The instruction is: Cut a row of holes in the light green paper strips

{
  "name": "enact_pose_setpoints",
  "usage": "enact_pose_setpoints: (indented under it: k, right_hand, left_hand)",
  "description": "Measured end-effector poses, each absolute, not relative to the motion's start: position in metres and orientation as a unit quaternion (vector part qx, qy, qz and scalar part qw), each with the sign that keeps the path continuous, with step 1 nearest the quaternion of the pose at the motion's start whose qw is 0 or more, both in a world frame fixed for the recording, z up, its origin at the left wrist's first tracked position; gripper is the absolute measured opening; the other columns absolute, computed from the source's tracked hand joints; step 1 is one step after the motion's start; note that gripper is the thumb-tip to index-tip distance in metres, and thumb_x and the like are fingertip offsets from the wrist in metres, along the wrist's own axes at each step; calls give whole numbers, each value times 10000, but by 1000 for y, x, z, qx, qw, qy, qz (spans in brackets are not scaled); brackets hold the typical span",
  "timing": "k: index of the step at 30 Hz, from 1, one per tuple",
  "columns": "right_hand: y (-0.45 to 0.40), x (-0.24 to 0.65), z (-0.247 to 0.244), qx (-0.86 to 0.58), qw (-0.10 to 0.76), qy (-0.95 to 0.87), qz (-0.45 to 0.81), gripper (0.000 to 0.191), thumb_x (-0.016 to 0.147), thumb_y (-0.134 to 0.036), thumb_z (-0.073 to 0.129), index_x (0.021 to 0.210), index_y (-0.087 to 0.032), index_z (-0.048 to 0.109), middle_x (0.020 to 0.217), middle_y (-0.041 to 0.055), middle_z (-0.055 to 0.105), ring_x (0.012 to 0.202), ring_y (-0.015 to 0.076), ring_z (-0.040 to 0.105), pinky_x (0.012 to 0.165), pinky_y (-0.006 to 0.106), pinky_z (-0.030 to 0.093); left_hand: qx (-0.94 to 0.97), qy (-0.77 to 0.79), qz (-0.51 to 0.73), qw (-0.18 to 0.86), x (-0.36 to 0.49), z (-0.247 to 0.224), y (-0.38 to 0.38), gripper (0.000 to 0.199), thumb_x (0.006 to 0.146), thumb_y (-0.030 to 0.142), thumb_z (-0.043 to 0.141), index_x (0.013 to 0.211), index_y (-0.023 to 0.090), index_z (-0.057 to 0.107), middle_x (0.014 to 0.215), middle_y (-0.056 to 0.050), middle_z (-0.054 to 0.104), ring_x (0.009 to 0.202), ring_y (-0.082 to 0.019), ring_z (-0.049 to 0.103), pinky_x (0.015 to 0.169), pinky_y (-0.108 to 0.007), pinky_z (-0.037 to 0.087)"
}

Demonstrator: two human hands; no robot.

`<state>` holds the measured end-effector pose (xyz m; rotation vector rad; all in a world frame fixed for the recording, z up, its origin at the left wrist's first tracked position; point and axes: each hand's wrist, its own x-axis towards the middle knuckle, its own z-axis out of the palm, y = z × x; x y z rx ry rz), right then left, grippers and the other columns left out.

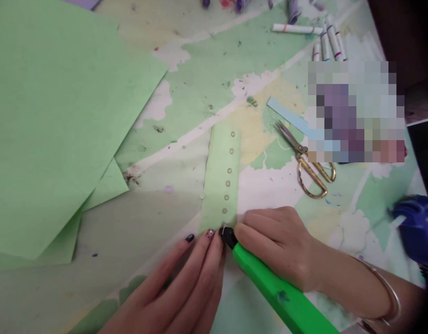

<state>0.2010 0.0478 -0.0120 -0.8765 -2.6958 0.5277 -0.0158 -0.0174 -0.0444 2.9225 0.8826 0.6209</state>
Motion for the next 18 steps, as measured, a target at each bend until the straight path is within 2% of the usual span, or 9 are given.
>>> enact_pose_setpoints:
  k: [4,10,18]
  right_hand:
    - [45,201,-15,-309,140,-921,194,255,898,-135,389,679,-133,519,626,2,368,567,131,253,491,316,138]
    - [45,202,-16,-318,145,-920,179,240,907,-115,376,717,-137,521,627,-5,367,571,128,263,484,309,154]
    - [55,203,-15,-328,86,-933,120,155,913,-151,437,800,-181,538,644,-14,403,579,128,277,508,303,181]
  left_hand:
    - [936,287,205,17,-14,-45,-18,408,779,221,564,1124,4,590,1313,-217,515,1273,-347,431,1077,-478,321]
    - [923,320,213,20,-14,-39,-12,370,764,229,561,1089,66,631,1255,-146,581,1216,-436,462,1007,-497,375]
    - [925,305,225,27,-13,-43,-16,385,871,201,410,1206,97,569,1291,-123,558,1221,-294,505,1031,-423,406]
